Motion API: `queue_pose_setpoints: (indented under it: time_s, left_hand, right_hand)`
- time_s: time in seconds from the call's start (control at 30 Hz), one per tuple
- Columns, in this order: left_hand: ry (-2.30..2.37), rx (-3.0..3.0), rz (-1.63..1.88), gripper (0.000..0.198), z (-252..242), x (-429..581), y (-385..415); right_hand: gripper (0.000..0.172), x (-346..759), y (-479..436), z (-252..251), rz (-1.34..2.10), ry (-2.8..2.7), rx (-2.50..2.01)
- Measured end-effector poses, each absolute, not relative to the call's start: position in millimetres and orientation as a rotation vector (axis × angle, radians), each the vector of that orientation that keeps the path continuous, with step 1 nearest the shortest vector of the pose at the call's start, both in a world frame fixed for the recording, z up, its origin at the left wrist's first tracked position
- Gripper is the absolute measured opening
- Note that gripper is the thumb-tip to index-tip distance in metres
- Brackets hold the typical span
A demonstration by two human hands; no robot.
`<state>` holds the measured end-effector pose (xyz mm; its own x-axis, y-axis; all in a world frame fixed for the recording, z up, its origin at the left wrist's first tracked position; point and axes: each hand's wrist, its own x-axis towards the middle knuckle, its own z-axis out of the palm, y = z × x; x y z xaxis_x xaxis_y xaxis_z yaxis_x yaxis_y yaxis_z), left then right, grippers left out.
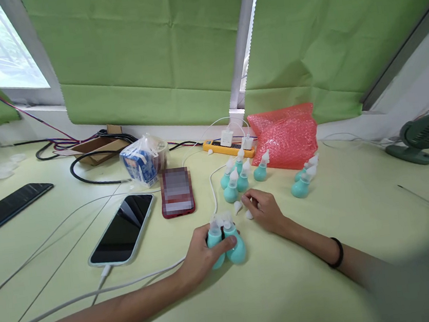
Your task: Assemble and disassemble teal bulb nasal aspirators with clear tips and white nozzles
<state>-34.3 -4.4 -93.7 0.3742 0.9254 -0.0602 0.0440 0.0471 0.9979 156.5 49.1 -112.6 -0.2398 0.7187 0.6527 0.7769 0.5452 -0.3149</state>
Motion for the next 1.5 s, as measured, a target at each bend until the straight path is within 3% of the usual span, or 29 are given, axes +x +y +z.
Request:
queue_pose_setpoints:
  time_s: [0.13,0.27,0.4,0.8,1.17,1.5]
  left_hand:
    - [0.966,1.383,0.879,0.029,-92.9,-34.9,-4.2]
    - [1.038,1.453,0.921,0.027,-91.5,-34.7,-3.5]
    - [1.014,1.495,0.935,0.027,-92.8,-33.5,-4.6]
    - [0.861,1.68,0.924,0.02,-92.3,-35.5,-9.5]
    - [0.988,1.566,0.927,0.025,-92.8,-35.0,-9.6]
    - [0.978,1.552,0.918,0.023,-92.5,-35.8,-9.7]
  right_hand:
    - [0.003,151.9,31.6,-95.9,-0.13,-1.973,-0.951]
    - [0.01,141.4,4.9,-70.3,-0.173,-2.032,-0.734]
    - [0.02,132.4,-3.0,-62.5,0.061,-2.141,-0.704]
    - [0.016,134.3,6.0,-64.4,0.643,-1.992,-0.797]
    - [0.008,134.0,3.7,-62.8,0.301,-2.117,-0.627]
    - [0.011,143.0,5.6,-58.6,0.177,-2.342,-0.545]
